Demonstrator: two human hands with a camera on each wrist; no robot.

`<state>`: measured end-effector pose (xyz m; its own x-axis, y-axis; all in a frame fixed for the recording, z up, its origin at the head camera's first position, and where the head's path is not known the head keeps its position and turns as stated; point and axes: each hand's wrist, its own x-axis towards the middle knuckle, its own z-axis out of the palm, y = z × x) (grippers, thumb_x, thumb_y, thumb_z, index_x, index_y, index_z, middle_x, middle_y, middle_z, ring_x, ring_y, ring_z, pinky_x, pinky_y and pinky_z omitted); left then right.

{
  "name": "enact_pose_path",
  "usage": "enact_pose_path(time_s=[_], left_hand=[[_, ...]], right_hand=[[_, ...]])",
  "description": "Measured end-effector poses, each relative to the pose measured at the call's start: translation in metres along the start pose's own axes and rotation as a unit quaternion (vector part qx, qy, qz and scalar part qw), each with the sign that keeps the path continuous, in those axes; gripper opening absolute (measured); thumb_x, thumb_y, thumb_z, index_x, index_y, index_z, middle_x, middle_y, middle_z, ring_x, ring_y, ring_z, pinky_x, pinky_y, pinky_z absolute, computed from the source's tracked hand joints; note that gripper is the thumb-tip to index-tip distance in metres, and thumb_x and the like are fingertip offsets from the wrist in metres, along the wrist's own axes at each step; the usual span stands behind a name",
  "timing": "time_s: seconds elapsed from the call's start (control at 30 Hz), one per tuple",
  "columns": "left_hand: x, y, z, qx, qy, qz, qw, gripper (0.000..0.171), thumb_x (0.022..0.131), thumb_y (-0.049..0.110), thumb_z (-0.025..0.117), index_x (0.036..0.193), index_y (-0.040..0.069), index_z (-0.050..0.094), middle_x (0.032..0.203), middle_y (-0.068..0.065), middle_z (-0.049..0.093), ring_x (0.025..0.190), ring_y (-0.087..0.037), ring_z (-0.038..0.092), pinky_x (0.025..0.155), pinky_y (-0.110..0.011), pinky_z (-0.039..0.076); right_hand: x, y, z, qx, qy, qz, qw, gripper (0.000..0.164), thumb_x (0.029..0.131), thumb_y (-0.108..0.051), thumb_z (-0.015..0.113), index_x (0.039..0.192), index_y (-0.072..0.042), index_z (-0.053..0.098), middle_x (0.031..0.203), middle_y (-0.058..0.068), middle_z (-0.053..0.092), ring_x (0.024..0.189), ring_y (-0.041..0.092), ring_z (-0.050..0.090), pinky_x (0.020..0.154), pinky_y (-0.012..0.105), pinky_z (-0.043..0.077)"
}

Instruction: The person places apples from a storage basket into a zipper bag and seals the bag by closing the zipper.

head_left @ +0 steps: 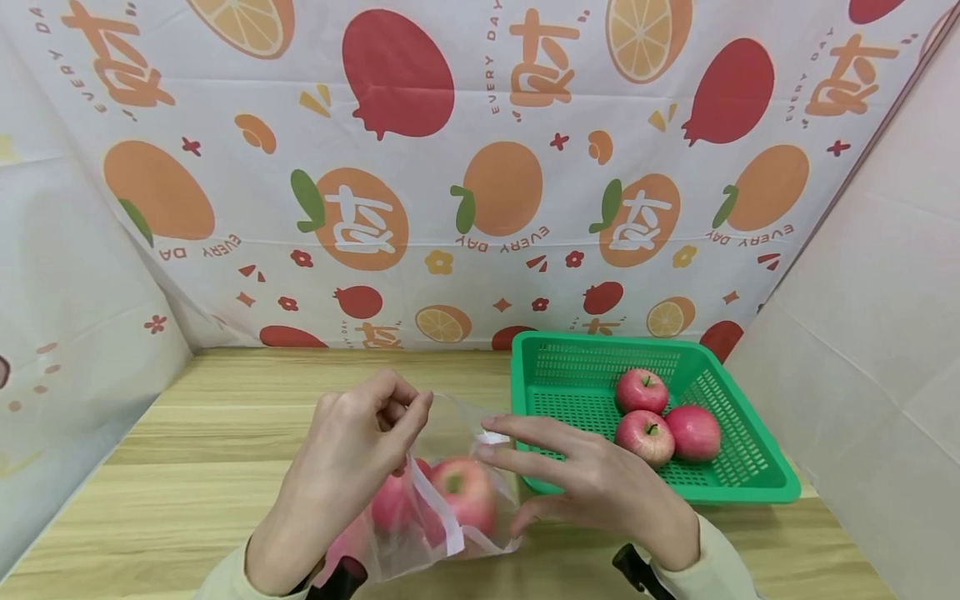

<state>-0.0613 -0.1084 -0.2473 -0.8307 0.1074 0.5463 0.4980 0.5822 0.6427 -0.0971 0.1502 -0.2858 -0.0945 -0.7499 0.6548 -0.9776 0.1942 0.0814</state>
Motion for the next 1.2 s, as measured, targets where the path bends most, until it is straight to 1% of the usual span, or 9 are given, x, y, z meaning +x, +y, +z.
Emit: enact_pose_path(time_s=[0.23,0.33,0.47,0.57,0.7,0.83,0.93,1.07,1.2], left_hand=[[0.0,-0.001,0.001,0.007,0.006,0.007,0.9999,0.016,0.089,-0.001,0.074,0.079,0.009,0.067,0.059,0.012,0.06,0.04,0.006,0.048,0.04,-0.016,0.041],[0.0,-0.002,0.001,0.002,0.006,0.004,1.0,0.015,0.091,0.0,0.073,0.08,0.008,0.067,0.06,0.011,0.061,0.04,0.005,0.049,0.04,-0.016,0.041],[0.0,-0.002,0.001,-0.004,0.003,-0.003,1.0,0.013,0.091,0.002,0.074,0.081,0.009,0.068,0.061,0.012,0.061,0.04,0.003,0.05,0.041,-0.016,0.041],[0.0,-0.001,0.0,-0.002,0.002,-0.007,1.0,0.014,0.09,0.001,0.074,0.081,0.009,0.068,0.06,0.012,0.061,0.04,0.004,0.05,0.042,-0.016,0.041],[0.0,0.0,0.0,0.001,-0.004,-0.009,0.9999,0.014,0.089,0.0,0.074,0.081,0.01,0.068,0.06,0.012,0.06,0.04,0.004,0.049,0.042,-0.017,0.041],[0.0,0.0,-0.001,-0.001,-0.006,-0.009,0.9999,0.013,0.09,0.002,0.074,0.081,0.01,0.068,0.06,0.012,0.059,0.04,0.004,0.049,0.041,-0.017,0.04],[0.0,0.0,-0.001,-0.001,-0.006,-0.007,1.0,0.013,0.09,0.002,0.075,0.082,0.01,0.069,0.06,0.012,0.059,0.04,0.005,0.048,0.041,-0.018,0.04],[-0.001,0.0,-0.001,0.003,-0.008,-0.006,0.9999,0.015,0.089,0.0,0.075,0.081,0.01,0.068,0.059,0.012,0.058,0.04,0.006,0.048,0.041,-0.018,0.04],[-0.001,-0.001,-0.002,0.005,-0.007,-0.001,1.0,0.016,0.088,-0.002,0.075,0.08,0.01,0.067,0.058,0.013,0.057,0.04,0.007,0.047,0.042,-0.018,0.04]], right_hand=[[-0.002,0.001,-0.003,-0.007,-0.003,0.005,1.0,0.085,0.066,-0.047,0.089,0.137,-0.011,0.06,0.138,0.011,0.061,0.123,0.021,0.064,0.097,0.026,0.055],[-0.002,0.002,-0.006,-0.013,-0.001,0.011,1.0,0.085,0.066,-0.048,0.089,0.137,-0.012,0.06,0.138,0.011,0.062,0.123,0.021,0.064,0.097,0.026,0.055],[-0.004,0.004,-0.014,-0.017,-0.007,0.029,0.999,0.084,0.068,-0.049,0.087,0.139,-0.012,0.059,0.139,0.01,0.061,0.124,0.021,0.062,0.097,0.026,0.054],[-0.006,0.008,-0.02,-0.027,-0.013,0.048,0.998,0.081,0.071,-0.051,0.085,0.138,-0.013,0.06,0.139,0.008,0.062,0.124,0.02,0.062,0.091,0.023,0.056],[-0.011,0.016,-0.027,-0.033,-0.024,0.068,0.997,0.077,0.075,-0.052,0.084,0.138,-0.014,0.062,0.139,0.007,0.062,0.124,0.019,0.062,0.086,0.024,0.058],[-0.016,0.022,-0.03,-0.015,-0.035,0.081,0.996,0.076,0.078,-0.05,0.082,0.14,-0.013,0.06,0.142,0.007,0.06,0.126,0.021,0.06,0.091,0.03,0.058],[-0.018,0.026,-0.03,-0.011,-0.032,0.082,0.996,0.077,0.078,-0.05,0.081,0.141,-0.012,0.059,0.143,0.008,0.06,0.126,0.021,0.06,0.09,0.031,0.058],[-0.019,0.029,-0.031,-0.02,-0.026,0.082,0.996,0.078,0.078,-0.052,0.08,0.141,-0.012,0.06,0.143,0.008,0.06,0.125,0.02,0.062,0.09,0.029,0.058],[-0.021,0.031,-0.032,-0.028,-0.034,0.102,0.994,0.079,0.077,-0.055,0.081,0.142,-0.015,0.059,0.144,0.006,0.059,0.127,0.02,0.061,0.094,0.028,0.057]])
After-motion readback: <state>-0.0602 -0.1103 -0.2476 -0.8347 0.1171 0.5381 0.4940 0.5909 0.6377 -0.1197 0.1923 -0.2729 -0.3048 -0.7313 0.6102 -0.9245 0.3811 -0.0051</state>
